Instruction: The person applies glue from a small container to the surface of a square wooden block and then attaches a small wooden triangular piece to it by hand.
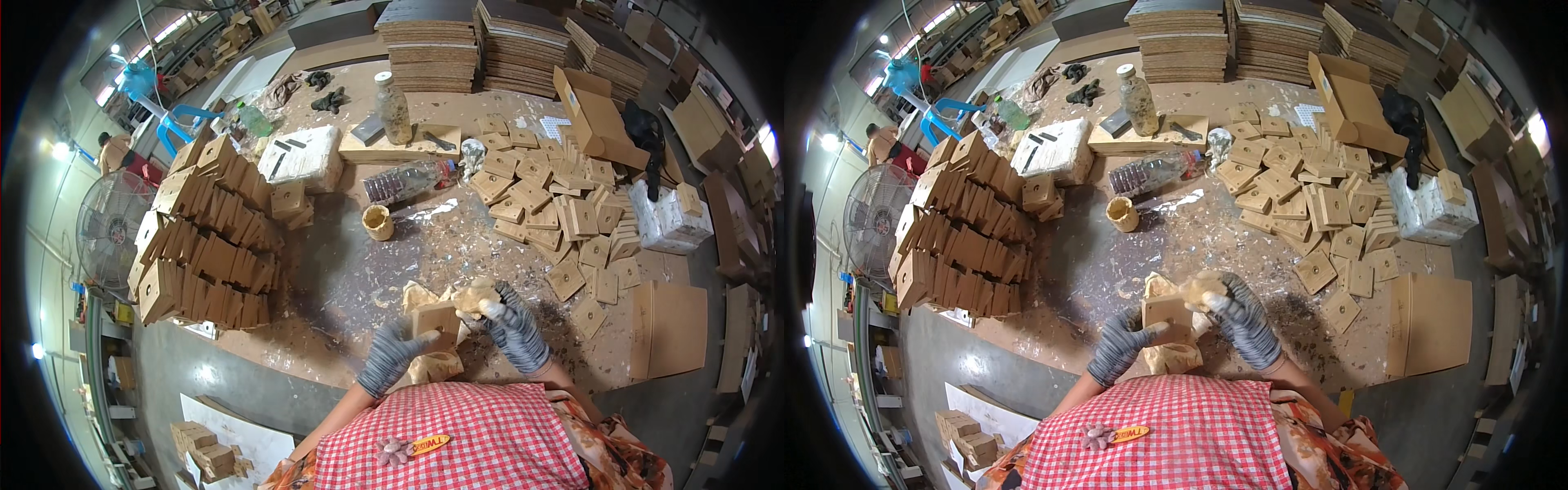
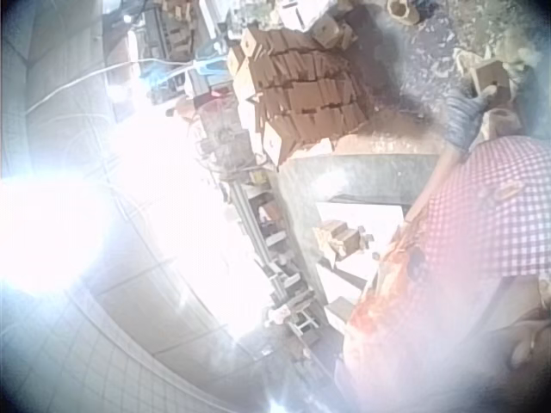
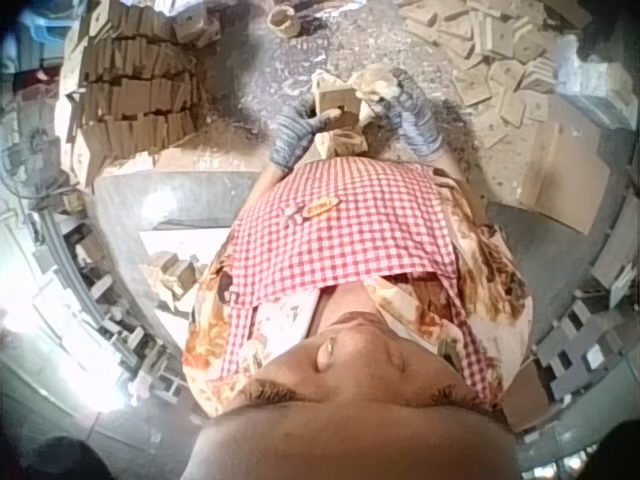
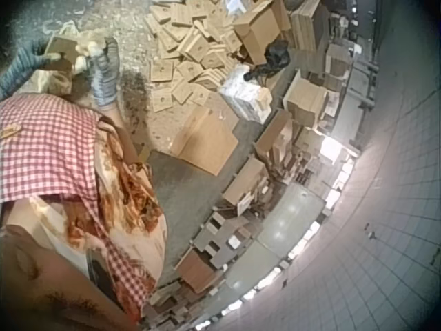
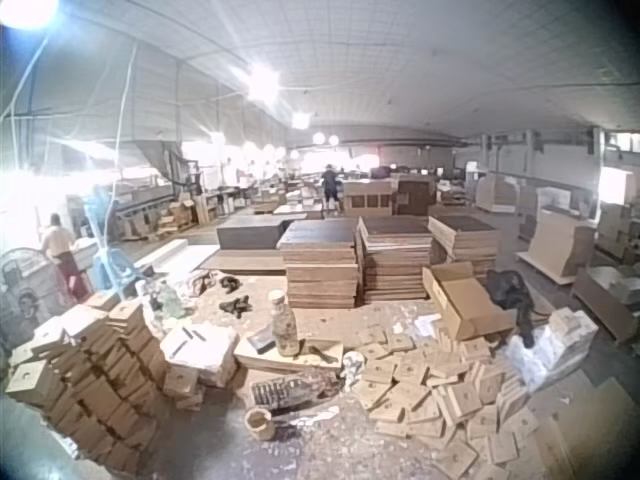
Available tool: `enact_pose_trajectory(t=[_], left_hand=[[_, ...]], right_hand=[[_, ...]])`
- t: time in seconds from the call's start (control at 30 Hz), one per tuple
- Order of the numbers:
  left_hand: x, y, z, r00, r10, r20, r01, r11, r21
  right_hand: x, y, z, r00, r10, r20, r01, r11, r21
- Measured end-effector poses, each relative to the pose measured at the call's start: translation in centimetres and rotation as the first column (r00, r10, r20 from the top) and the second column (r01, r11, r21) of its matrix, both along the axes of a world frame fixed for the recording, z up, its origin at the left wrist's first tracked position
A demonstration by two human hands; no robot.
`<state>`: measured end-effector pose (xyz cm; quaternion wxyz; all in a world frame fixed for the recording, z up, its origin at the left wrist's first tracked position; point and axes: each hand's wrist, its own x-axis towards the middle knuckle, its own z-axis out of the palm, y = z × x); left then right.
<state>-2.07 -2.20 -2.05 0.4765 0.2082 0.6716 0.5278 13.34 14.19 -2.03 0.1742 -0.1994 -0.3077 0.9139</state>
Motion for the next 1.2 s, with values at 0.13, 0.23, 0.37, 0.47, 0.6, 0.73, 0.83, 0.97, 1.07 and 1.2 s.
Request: enact_pose_trajectory(t=[0.13,0.23,0.37,0.47,0.6,0.73,0.83,0.97,1.07,1.2], left_hand=[[0.2,0.1,0.1,1.000,-0.025,0.012,0.024,0.998,0.059],[0.3,0.3,0.4,0.999,-0.042,0.013,0.041,0.998,0.051],[0.2,-0.1,0.5,0.997,-0.054,0.049,0.051,0.998,0.044],[0.3,0.1,0.4,0.992,-0.019,0.123,0.010,0.997,0.075],[0.1,0.2,-0.2,0.997,-0.065,0.046,0.066,0.998,-0.012],[0.2,0.2,0.2,0.996,-0.040,0.080,0.037,0.998,0.045],[0.2,0.3,0.0,0.996,-0.051,0.080,0.046,0.998,0.053],[0.1,0.1,-0.8,0.995,-0.049,0.091,0.044,0.997,0.058],[0.0,0.1,-0.8,0.997,-0.065,0.040,0.064,0.997,0.037],[0.1,0.3,-0.4,0.995,-0.100,-0.020,0.100,0.994,-0.044]], right_hand=[[-1.2,-1.4,1.0,0.998,-0.043,0.040,0.015,0.842,0.540],[-1.6,-1.5,-0.3,0.989,-0.018,0.146,-0.131,0.343,0.930],[-1.4,-1.5,0.6,0.985,-0.024,0.172,-0.144,0.445,0.884],[-1.0,-1.0,1.2,0.960,0.055,0.275,-0.265,0.505,0.822],[-0.5,-0.8,-0.8,0.959,-0.053,0.277,-0.168,0.682,0.712],[-0.2,0.3,0.9,0.951,-0.142,0.276,-0.050,0.807,0.589],[-0.2,0.3,0.4,0.964,-0.126,0.233,0.025,0.919,0.394],[-0.8,-0.2,1.3,0.967,-0.192,0.170,0.122,0.927,0.354],[-1.0,0.0,0.7,0.965,-0.217,0.147,0.119,0.863,0.492],[-1.1,-0.2,-1.7,0.969,-0.219,0.118,0.097,0.768,0.633]])
